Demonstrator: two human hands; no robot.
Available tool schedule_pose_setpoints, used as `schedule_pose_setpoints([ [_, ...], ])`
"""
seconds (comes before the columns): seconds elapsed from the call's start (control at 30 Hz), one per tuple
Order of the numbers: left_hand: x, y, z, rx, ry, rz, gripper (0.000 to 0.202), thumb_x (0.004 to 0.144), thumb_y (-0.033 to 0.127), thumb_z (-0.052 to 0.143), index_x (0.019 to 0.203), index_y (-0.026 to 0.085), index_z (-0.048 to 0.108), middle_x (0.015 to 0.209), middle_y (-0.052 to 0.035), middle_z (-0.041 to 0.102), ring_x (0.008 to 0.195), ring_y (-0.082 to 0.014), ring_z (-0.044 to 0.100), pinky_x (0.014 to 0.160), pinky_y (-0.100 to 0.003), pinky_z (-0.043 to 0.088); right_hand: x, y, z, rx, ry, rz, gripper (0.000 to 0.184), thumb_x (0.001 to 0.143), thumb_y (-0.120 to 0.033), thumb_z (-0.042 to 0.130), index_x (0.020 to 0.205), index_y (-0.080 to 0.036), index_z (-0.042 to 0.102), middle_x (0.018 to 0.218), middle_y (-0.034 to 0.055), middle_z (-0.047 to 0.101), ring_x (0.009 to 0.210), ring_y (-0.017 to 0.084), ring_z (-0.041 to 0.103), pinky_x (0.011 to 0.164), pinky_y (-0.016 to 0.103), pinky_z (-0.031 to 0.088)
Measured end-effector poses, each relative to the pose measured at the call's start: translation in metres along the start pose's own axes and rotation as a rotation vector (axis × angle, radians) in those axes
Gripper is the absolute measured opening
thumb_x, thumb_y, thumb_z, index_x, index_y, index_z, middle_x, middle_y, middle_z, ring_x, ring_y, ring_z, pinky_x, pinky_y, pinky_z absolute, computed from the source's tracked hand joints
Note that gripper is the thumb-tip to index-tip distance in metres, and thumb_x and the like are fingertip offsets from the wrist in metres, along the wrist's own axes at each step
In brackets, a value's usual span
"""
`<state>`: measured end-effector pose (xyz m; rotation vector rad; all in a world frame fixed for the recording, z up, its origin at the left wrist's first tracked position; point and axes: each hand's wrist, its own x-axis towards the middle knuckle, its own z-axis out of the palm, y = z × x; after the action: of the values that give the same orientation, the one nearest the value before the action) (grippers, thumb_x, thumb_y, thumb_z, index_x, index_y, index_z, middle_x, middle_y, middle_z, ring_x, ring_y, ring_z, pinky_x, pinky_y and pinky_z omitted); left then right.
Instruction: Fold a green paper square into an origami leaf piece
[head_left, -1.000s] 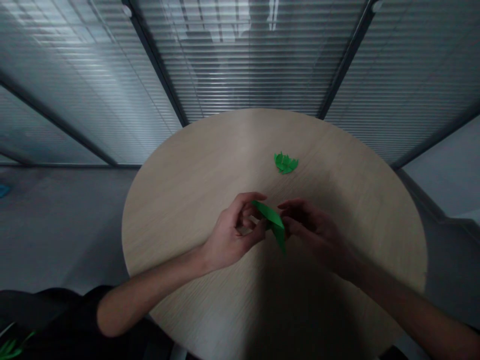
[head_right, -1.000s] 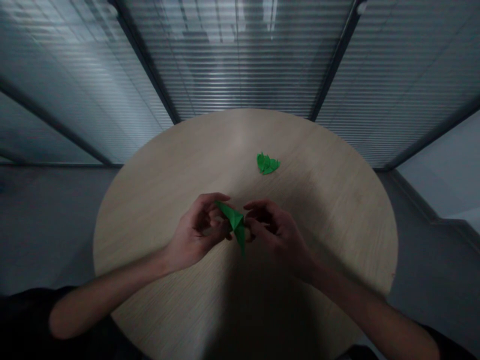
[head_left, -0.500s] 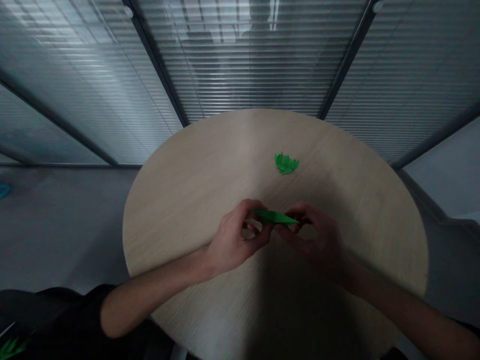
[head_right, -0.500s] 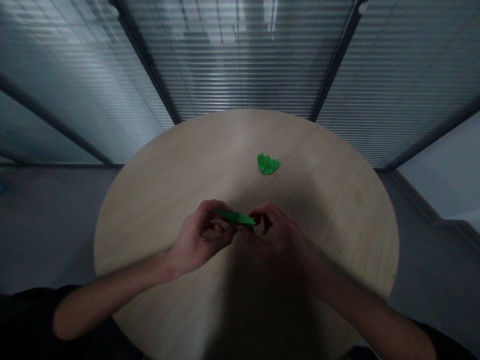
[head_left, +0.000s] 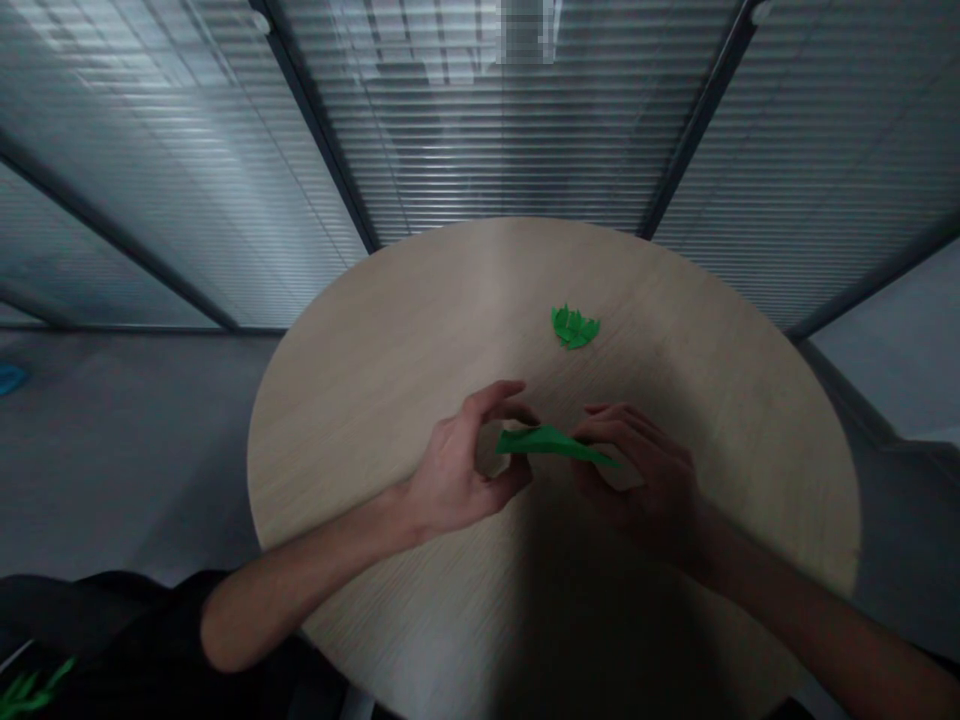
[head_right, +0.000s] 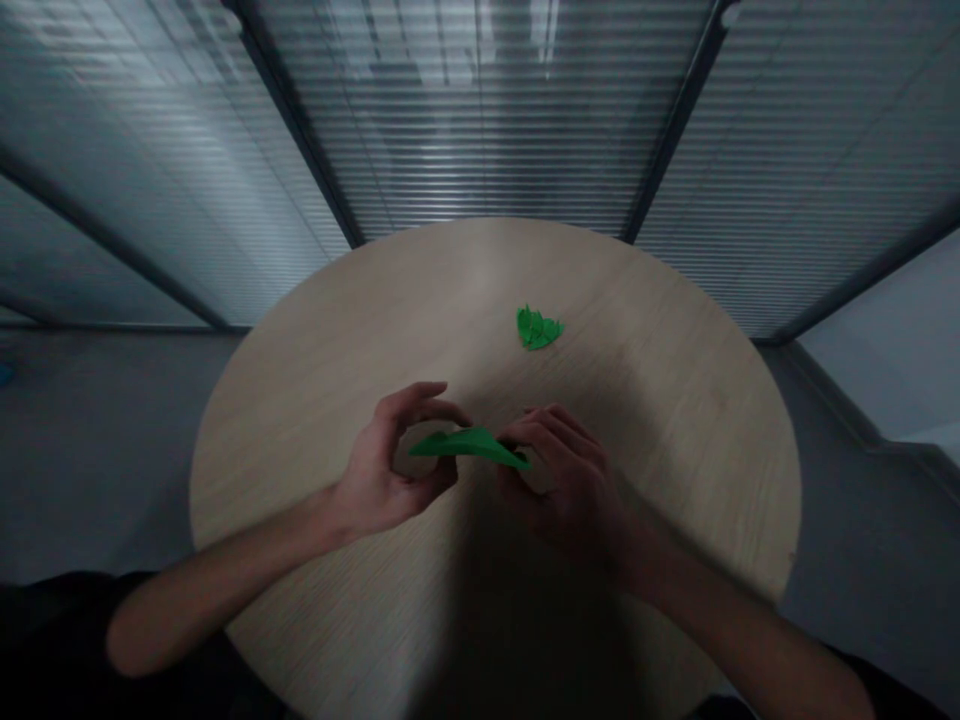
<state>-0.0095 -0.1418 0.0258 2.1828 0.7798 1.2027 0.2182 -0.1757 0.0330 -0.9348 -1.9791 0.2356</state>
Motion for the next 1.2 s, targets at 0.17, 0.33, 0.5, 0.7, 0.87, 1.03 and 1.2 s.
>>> schedule_pose_setpoints([
  [0.17,0.0,0.001,-0.002,-0.011,-0.028,0.09,0.069,0.078,0.006,0.065,0.141,0.025,0.043,0.119,-0.0086,0.074,0.106,-0.0242,0.074,0.094,-0.041,0.059,-0.001,0.0,-0.002,-0.005,-0.015,-0.098,0.024,0.089,-0.018,0.068,0.111,-0.026,0.065,0.09,0.0031,0.072,0.083,0.023,0.069,0.095,0.05,0.06],
  [0.33,0.0,0.0,-0.003,-0.025,-0.046,0.12,0.051,0.082,0.009,0.065,0.129,0.022,0.054,0.118,-0.0109,0.074,0.109,-0.0251,0.072,0.094,-0.043,0.06,-0.003,0.001,-0.003,-0.003,-0.013,-0.147,0.032,0.091,-0.022,0.068,0.123,-0.026,0.063,0.099,0.0054,0.075,0.091,0.024,0.071,0.1,0.053,0.06],
  [0.5,0.003,0.002,-0.005,-0.054,-0.077,0.15,0.045,0.084,0.014,0.069,0.126,0.022,0.057,0.112,-0.0114,0.076,0.11,-0.0261,0.071,0.098,-0.046,0.058,-0.004,0.001,-0.004,-0.004,-0.042,-0.16,0.037,0.092,-0.015,0.066,0.128,-0.024,0.063,0.107,0.0067,0.077,0.097,0.024,0.072,0.103,0.053,0.058],
  [0.7,0.006,0.003,-0.006,-0.061,-0.1,0.157,0.045,0.083,0.011,0.066,0.126,0.024,0.058,0.102,-0.0088,0.078,0.108,-0.027,0.071,0.099,-0.05,0.056,0.0,-0.001,-0.005,0.017,-0.07,-0.212,0.029,0.093,-0.019,0.063,0.121,-0.026,0.066,0.101,0.0058,0.078,0.095,0.024,0.073,0.098,0.049,0.061],
  [0.87,0.008,0.008,-0.006,-0.094,-0.125,0.136,0.047,0.079,0.009,0.063,0.124,0.022,0.057,0.1,-0.0076,0.076,0.101,-0.0255,0.071,0.094,-0.047,0.058,0.004,-0.004,-0.007,0.051,-0.094,-0.199,0.026,0.092,-0.017,0.064,0.117,-0.024,0.067,0.1,0.0068,0.078,0.093,0.025,0.073,0.093,0.045,0.062],
  [1.03,0.009,0.013,-0.004,-0.228,-0.141,-0.235,0.027,0.088,0.017,0.067,0.114,0.019,0.061,0.094,-0.004,0.072,0.076,-0.015,0.067,0.067,-0.027,0.056,0.004,-0.005,-0.003,0.257,-0.103,0.241,0.01,0.096,-0.02,0.063,0.101,-0.022,0.071,0.087,0.0028,0.076,0.076,0.018,0.073,0.064,0.027,0.06],
  [1.2,0.011,0.012,0.001,-0.368,-0.072,-0.444,0.009,0.092,0.022,0.067,0.092,0.017,0.059,0.075,0.0016,0.061,0.065,-0.0114,0.058,0.057,-0.022,0.048,0.002,-0.004,0.003,0.487,-0.153,0.558,0.015,0.094,-0.035,0.069,0.095,-0.021,0.072,0.078,0.0003,0.075,0.067,0.017,0.074,0.057,0.023,0.058],
])
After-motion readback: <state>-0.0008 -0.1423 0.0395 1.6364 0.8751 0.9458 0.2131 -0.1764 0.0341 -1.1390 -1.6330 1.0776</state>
